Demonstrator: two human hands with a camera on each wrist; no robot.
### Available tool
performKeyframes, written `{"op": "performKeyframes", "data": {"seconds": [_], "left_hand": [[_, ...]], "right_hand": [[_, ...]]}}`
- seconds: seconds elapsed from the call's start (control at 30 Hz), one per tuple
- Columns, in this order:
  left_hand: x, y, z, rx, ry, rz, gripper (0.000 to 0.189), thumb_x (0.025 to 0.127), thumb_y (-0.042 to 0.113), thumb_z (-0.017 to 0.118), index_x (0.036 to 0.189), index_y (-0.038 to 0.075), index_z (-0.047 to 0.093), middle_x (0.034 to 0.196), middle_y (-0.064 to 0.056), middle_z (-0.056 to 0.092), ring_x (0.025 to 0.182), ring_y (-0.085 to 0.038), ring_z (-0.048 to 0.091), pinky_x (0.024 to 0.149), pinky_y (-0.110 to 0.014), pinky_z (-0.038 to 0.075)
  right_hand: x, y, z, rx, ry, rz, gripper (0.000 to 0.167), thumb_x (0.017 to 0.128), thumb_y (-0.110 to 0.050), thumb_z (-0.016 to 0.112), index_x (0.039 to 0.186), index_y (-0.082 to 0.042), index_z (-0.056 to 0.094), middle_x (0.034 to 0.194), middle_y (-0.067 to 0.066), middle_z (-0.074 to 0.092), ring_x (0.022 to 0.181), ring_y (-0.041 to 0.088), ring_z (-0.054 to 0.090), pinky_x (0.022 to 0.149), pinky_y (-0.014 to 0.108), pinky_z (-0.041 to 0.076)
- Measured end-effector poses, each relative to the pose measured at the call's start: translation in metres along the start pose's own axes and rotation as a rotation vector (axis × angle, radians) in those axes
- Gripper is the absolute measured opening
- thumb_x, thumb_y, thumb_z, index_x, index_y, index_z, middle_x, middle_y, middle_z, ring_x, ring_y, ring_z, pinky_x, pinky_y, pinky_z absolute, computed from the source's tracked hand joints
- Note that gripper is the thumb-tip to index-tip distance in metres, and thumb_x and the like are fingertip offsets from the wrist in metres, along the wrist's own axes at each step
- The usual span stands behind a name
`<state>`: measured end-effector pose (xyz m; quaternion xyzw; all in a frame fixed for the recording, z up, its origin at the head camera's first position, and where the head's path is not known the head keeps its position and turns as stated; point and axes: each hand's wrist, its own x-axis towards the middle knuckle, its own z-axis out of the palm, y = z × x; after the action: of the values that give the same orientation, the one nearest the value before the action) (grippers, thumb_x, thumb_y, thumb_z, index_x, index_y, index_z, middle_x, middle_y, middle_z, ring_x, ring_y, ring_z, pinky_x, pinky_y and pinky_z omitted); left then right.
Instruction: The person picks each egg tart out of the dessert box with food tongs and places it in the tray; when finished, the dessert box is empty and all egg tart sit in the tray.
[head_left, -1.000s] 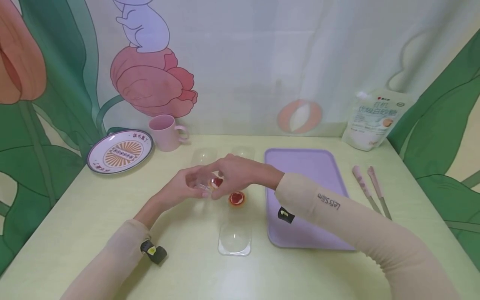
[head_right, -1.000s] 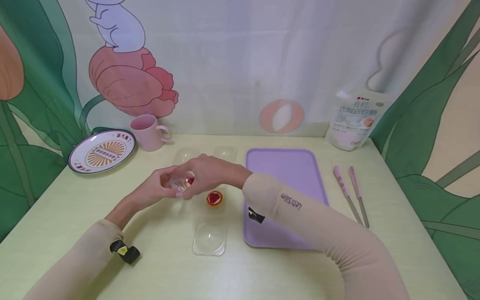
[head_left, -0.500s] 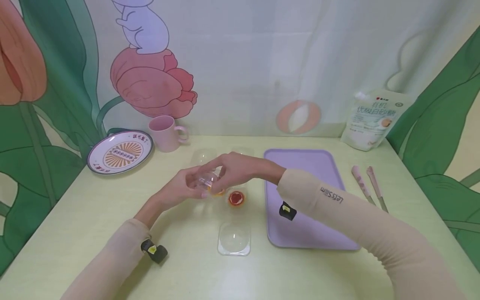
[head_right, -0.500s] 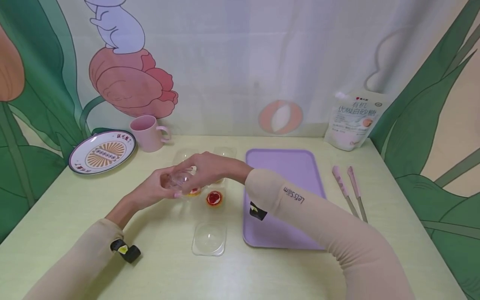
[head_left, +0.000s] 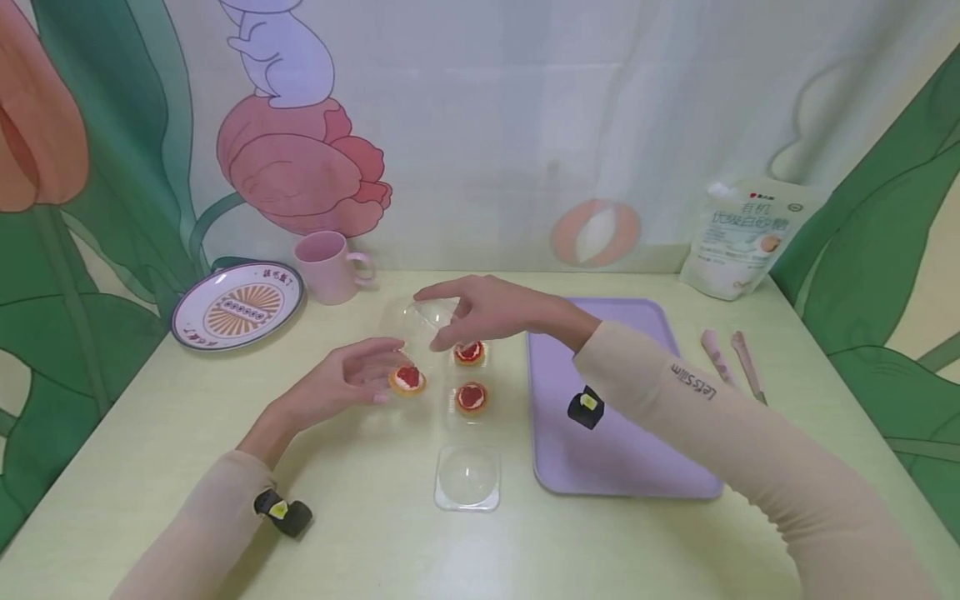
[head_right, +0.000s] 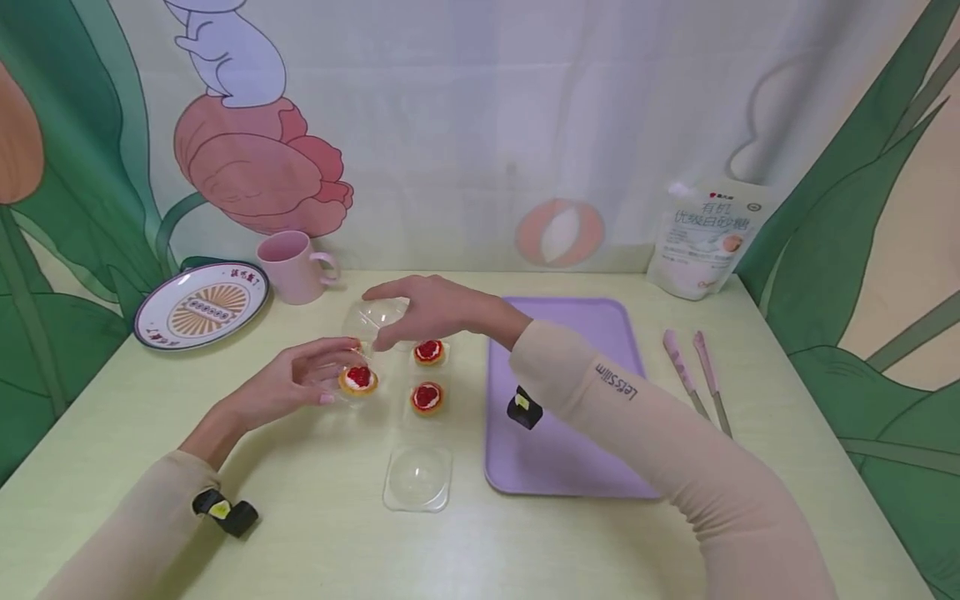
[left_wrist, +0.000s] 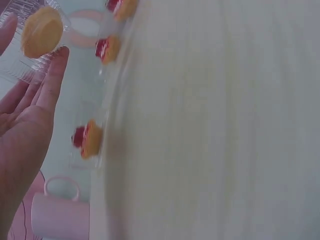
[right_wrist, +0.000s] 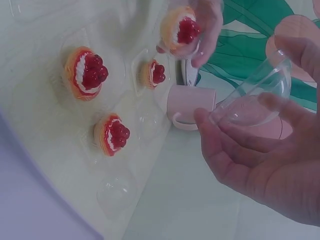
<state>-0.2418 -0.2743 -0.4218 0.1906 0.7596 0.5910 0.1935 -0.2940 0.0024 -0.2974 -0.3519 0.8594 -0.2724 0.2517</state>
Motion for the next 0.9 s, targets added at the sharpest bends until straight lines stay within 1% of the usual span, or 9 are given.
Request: {"op": "performKeyframes", "data": {"seconds": [0.1,0.17,0.3,0.53,0.6,0.67,0.77,0.83,0.9], "left_hand": [[-0.008,-0.004,-0.007,0.013,-0.008,-0.015,0.071,0.090,0.009,0.071,0.152,0.008,0.036,0.149,-0.015,0.051,0.141,-0.027,0.047,0.108,-0.036,0.046],[-0.013,-0.007,-0.011,0.032,-0.016,-0.025,0.069,0.090,0.010,0.071,0.151,0.007,0.037,0.149,-0.016,0.051,0.141,-0.031,0.046,0.107,-0.038,0.047],[-0.019,-0.013,-0.018,0.088,-0.016,-0.051,0.069,0.089,0.013,0.073,0.149,0.006,0.040,0.146,-0.016,0.053,0.140,-0.037,0.046,0.106,-0.040,0.049],[-0.024,-0.020,-0.026,0.215,-0.016,-0.109,0.072,0.083,0.011,0.079,0.145,0.006,0.043,0.139,-0.015,0.059,0.131,-0.033,0.055,0.098,-0.029,0.052],[-0.027,-0.020,-0.029,0.257,-0.009,-0.110,0.070,0.083,0.012,0.080,0.143,0.006,0.045,0.138,-0.015,0.061,0.130,-0.033,0.055,0.099,-0.032,0.051],[-0.030,-0.020,-0.031,0.302,0.003,-0.113,0.070,0.082,0.014,0.081,0.143,0.007,0.046,0.137,-0.013,0.061,0.131,-0.034,0.054,0.104,-0.042,0.048],[-0.037,-0.017,-0.034,0.359,0.006,-0.122,0.073,0.082,0.016,0.081,0.143,0.005,0.045,0.138,-0.015,0.059,0.134,-0.037,0.049,0.112,-0.056,0.038],[-0.042,-0.015,-0.036,0.388,0.003,-0.143,0.079,0.081,0.018,0.082,0.146,0.003,0.041,0.141,-0.017,0.056,0.137,-0.040,0.045,0.115,-0.061,0.032],[-0.045,-0.012,-0.038,0.415,-0.003,-0.156,0.085,0.080,0.019,0.083,0.149,0.002,0.037,0.143,-0.019,0.053,0.137,-0.042,0.042,0.114,-0.061,0.032]], "right_hand": [[-0.001,0.001,-0.001,0.008,0.011,0.009,0.071,0.087,-0.038,0.072,0.151,-0.030,0.043,0.125,0.000,0.068,0.108,0.018,0.067,0.086,0.036,0.055],[-0.002,0.001,-0.001,0.018,0.009,0.007,0.071,0.087,-0.038,0.072,0.151,-0.031,0.043,0.134,0.000,0.063,0.114,0.019,0.065,0.087,0.036,0.055],[-0.001,0.001,0.002,0.026,0.004,-0.007,0.071,0.087,-0.038,0.073,0.151,-0.032,0.042,0.138,0.002,0.061,0.116,0.020,0.064,0.086,0.036,0.056],[0.000,-0.003,0.005,-0.001,0.004,-0.049,0.071,0.090,-0.038,0.071,0.153,-0.031,0.040,0.139,0.004,0.060,0.117,0.020,0.063,0.087,0.035,0.055],[0.000,-0.003,0.005,-0.006,0.009,-0.051,0.071,0.090,-0.038,0.071,0.153,-0.031,0.040,0.138,0.003,0.060,0.117,0.020,0.063,0.088,0.035,0.055],[0.001,-0.003,0.006,-0.006,0.007,-0.048,0.071,0.090,-0.038,0.071,0.153,-0.031,0.040,0.135,0.004,0.062,0.116,0.020,0.063,0.087,0.035,0.055],[0.000,-0.002,0.006,-0.001,0.001,-0.036,0.071,0.089,-0.039,0.071,0.153,-0.031,0.039,0.131,0.005,0.064,0.115,0.020,0.063,0.088,0.036,0.055],[0.000,-0.002,0.007,0.000,0.001,-0.027,0.072,0.089,-0.039,0.071,0.153,-0.032,0.039,0.131,0.005,0.064,0.115,0.020,0.063,0.087,0.036,0.055],[0.001,-0.001,0.008,-0.003,0.006,-0.023,0.072,0.089,-0.039,0.072,0.153,-0.031,0.039,0.133,0.005,0.063,0.117,0.021,0.062,0.086,0.036,0.055]]}}
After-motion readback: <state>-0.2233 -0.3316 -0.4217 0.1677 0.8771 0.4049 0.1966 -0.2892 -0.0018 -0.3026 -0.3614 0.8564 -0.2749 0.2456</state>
